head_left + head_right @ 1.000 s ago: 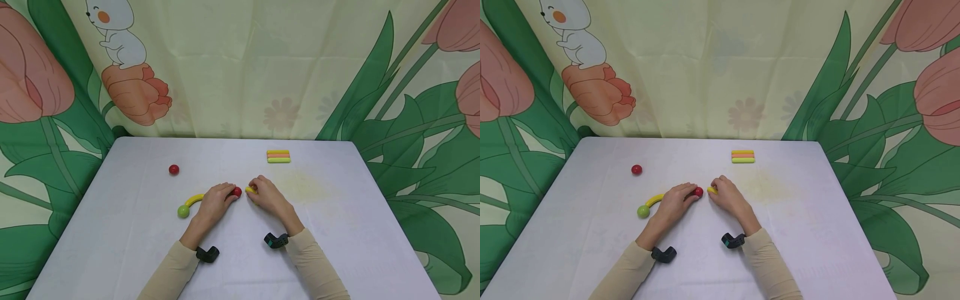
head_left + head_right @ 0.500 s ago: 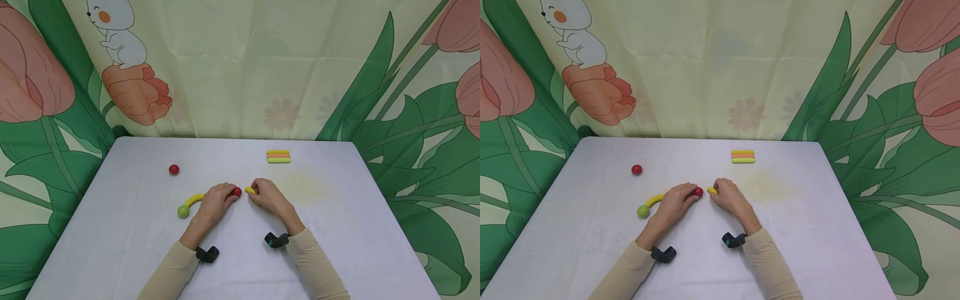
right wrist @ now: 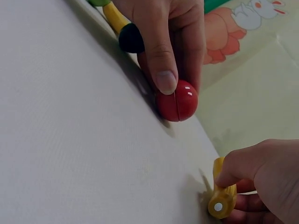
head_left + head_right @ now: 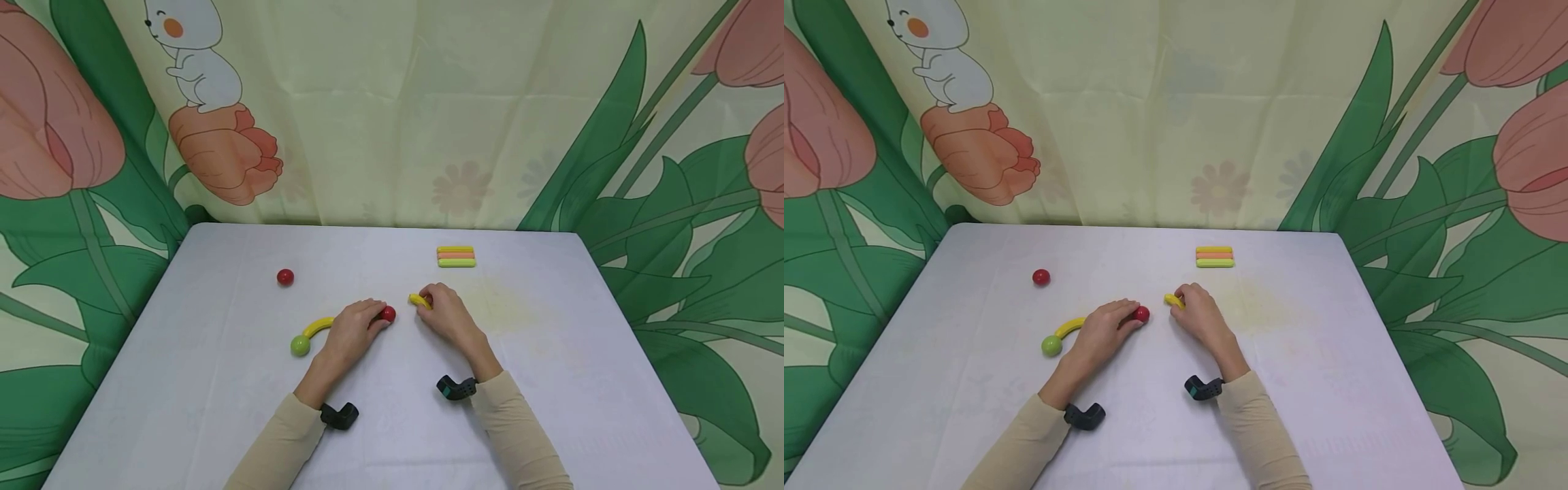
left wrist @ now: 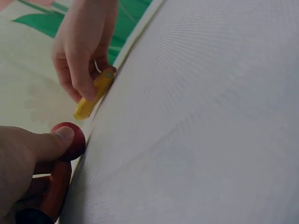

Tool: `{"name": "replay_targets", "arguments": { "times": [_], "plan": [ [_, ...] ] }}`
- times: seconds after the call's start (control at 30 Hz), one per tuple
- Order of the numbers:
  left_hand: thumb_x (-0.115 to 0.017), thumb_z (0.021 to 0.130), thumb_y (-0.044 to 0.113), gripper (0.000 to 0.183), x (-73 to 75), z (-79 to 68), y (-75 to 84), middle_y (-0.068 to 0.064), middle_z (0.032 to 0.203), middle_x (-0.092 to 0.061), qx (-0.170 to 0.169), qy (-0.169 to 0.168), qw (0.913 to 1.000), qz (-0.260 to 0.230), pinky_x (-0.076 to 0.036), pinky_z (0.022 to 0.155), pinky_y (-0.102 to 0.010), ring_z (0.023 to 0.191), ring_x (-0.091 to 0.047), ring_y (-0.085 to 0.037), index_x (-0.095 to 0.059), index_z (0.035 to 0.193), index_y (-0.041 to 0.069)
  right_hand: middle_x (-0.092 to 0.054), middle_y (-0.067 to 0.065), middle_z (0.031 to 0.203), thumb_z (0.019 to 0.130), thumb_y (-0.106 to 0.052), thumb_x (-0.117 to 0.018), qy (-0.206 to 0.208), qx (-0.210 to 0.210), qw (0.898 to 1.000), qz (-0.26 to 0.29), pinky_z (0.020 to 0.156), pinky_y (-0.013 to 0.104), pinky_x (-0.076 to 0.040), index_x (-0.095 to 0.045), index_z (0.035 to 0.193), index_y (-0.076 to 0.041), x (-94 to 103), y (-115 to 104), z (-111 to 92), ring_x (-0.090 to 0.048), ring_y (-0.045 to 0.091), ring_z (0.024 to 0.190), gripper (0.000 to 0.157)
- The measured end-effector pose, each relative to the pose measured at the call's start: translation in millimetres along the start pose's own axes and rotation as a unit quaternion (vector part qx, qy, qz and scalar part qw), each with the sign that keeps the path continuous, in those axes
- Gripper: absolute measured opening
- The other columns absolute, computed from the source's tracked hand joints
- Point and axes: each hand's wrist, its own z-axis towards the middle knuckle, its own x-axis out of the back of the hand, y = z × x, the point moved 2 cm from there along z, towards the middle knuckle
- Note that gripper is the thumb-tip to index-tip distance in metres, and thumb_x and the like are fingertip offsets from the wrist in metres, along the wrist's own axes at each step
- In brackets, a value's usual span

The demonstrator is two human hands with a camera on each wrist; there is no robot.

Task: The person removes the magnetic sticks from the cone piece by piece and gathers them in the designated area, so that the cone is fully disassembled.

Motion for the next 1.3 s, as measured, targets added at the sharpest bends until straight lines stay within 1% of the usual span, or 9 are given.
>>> {"name": "replay_targets", "arguments": {
  "times": [0.2, 0.33, 0.47, 0.73, 0.87, 1.07, 1.3],
  "plan": [
    [-0.073, 0.091, 0.029, 0.041, -0.3, -0.1, 0.0, -0.007, 0.125, -0.071, 0.001, -0.003, 1.0, 0.0, -0.053, 0.102, -0.039, 0.121, -0.065, -0.025, -0.069, 0.127, 0.01, -0.063, 0.01, 0.098, 0.089, -0.014, -0.066, 0.015, -0.022, 1.0, 0.005, 0.081, 0.037, -0.051, -0.068, 0.115, 0.001, 5.4, 9, 3, -0.055, 0.022, 0.087, 0.03],
    [-0.073, 0.091, 0.028, 0.04, -0.2, -0.2, -0.1, -0.007, 0.125, -0.071, 0.003, -0.005, 1.0, -0.004, -0.053, 0.102, -0.039, 0.121, -0.065, -0.024, -0.07, 0.126, 0.01, -0.064, 0.013, 0.102, 0.089, -0.013, -0.066, 0.022, -0.027, 0.999, 0.004, 0.082, 0.038, -0.052, -0.068, 0.117, 0.002, 8.1, 15, 4, -0.057, 0.023, 0.089, 0.032],
    [-0.073, 0.091, 0.029, 0.04, -1.0, 0.2, -0.2, -0.007, 0.125, -0.071, 0.004, -0.007, 1.0, -0.005, -0.053, 0.102, -0.038, 0.122, -0.065, -0.024, -0.07, 0.126, 0.01, -0.064, 0.014, 0.102, 0.089, -0.012, -0.066, 0.035, -0.032, 0.999, 0.008, 0.081, 0.038, -0.052, -0.069, 0.116, 0.003, 10.7, 22, 5, -0.057, 0.024, 0.089, 0.031],
    [-0.074, 0.09, 0.028, 0.04, -1.0, 0.5, -0.3, -0.007, 0.125, -0.071, 0.005, -0.003, 0.9999, -0.01, -0.054, 0.101, -0.037, 0.121, -0.066, -0.024, -0.07, 0.126, 0.01, -0.063, 0.015, 0.101, 0.089, -0.013, -0.063, 0.066, -0.059, 0.996, 0.03, 0.082, 0.039, -0.052, -0.068, 0.115, 0.004, 16.4, 35, 11, -0.057, 0.026, 0.09, 0.031],
    [-0.074, 0.09, 0.027, 0.04, -1.5, 0.7, -1.2, -0.007, 0.125, -0.071, 0.004, -0.003, 1.0, -0.008, -0.054, 0.101, -0.038, 0.121, -0.066, -0.024, -0.07, 0.126, 0.01, -0.064, 0.017, 0.103, 0.089, -0.015, -0.062, 0.086, -0.081, 0.992, 0.046, 0.083, 0.041, -0.051, -0.067, 0.115, 0.004, 20.8, 43, 16, -0.058, 0.028, 0.093, 0.033],
    [-0.074, 0.091, 0.029, 0.04, -1.6, 1.2, -1.1, -0.006, 0.126, -0.071, 0.009, -0.006, 0.9999, -0.003, -0.053, 0.101, -0.037, 0.121, -0.065, -0.023, -0.07, 0.126, 0.011, -0.063, 0.017, 0.105, 0.09, -0.018, -0.062, 0.113, -0.124, 0.983, 0.076, 0.084, 0.04, -0.05, -0.067, 0.118, 0.003, 26.6, 56, 20, -0.058, 0.029, 0.094, 0.035],
    [-0.074, 0.09, 0.031, 0.042, -0.8, 0.5, -1.0, -0.005, 0.126, -0.071, 0.016, -0.012, 0.9998, -0.002, -0.053, 0.101, -0.036, 0.121, -0.065, -0.022, -0.069, 0.128, 0.013, -0.063, 0.02, 0.106, 0.09, -0.017, -0.062, 0.153, -0.142, 0.974, 0.089, 0.086, 0.042, -0.051, -0.066, 0.118, 0.006, 31.1, 66, 22, -0.058, 0.032, 0.097, 0.037]
  ]
}}
